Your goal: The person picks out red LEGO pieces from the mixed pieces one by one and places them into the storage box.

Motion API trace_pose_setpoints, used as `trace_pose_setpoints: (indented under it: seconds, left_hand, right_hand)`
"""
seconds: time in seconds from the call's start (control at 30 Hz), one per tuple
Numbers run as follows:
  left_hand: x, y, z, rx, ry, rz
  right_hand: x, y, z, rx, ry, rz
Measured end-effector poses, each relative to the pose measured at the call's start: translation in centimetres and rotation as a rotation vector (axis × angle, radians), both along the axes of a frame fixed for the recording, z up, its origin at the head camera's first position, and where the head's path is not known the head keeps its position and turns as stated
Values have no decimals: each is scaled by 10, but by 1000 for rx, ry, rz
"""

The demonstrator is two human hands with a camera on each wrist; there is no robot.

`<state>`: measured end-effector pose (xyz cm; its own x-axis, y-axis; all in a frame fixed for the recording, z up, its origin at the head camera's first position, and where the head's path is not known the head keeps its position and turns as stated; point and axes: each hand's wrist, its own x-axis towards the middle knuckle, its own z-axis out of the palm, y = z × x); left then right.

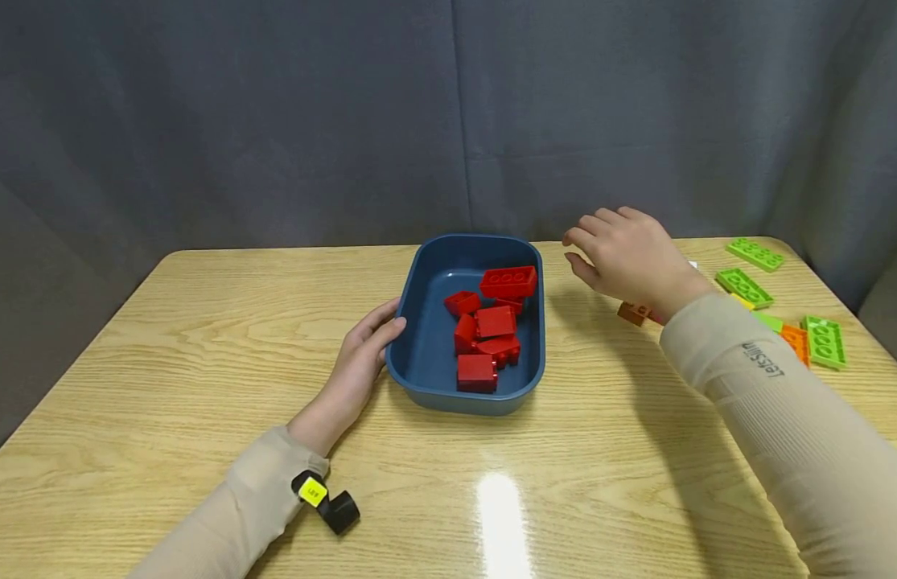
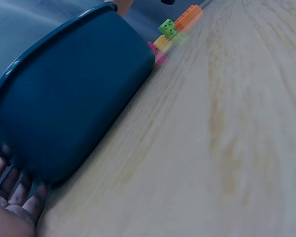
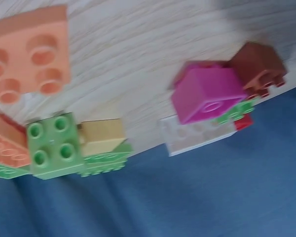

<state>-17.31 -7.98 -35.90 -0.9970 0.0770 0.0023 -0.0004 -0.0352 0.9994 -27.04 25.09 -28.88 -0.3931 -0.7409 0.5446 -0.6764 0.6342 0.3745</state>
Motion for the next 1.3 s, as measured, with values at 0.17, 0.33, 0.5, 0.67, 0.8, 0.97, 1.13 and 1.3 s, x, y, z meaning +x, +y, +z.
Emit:
trace_pose_setpoints:
  seconds: [0.17,0.33,0.5,0.67,0.8,0.97,1.13,1.3]
  left_hand:
    - [0,-2,-1,1,1,5]
    - [2,-3,0,6,3,7]
    - [3,-2,1,6,3,4]
    - [3,0,0,-4,7,-4]
    - [3,2,-1,-9,10,0]
    - [3,3,-1,-14,-2,-1]
    - [4,3,0,-18,3,15]
    - [4,4,0,-4,13,-1]
  right_hand:
    - [-9,9,-2,1,-50,-42]
    - [-15,13,-5,5,-135,-104]
    - [-22,17,-5,51,-302,-267]
    - [-27,24,-3,130,-527,-491]
    - [-30,28,-5,133,-600,-566]
    - [-33,29,-8,124,-641,-639]
    - [-37,28,-6,158,-673,-678]
    - [-38,33,-7,187,-695,-712]
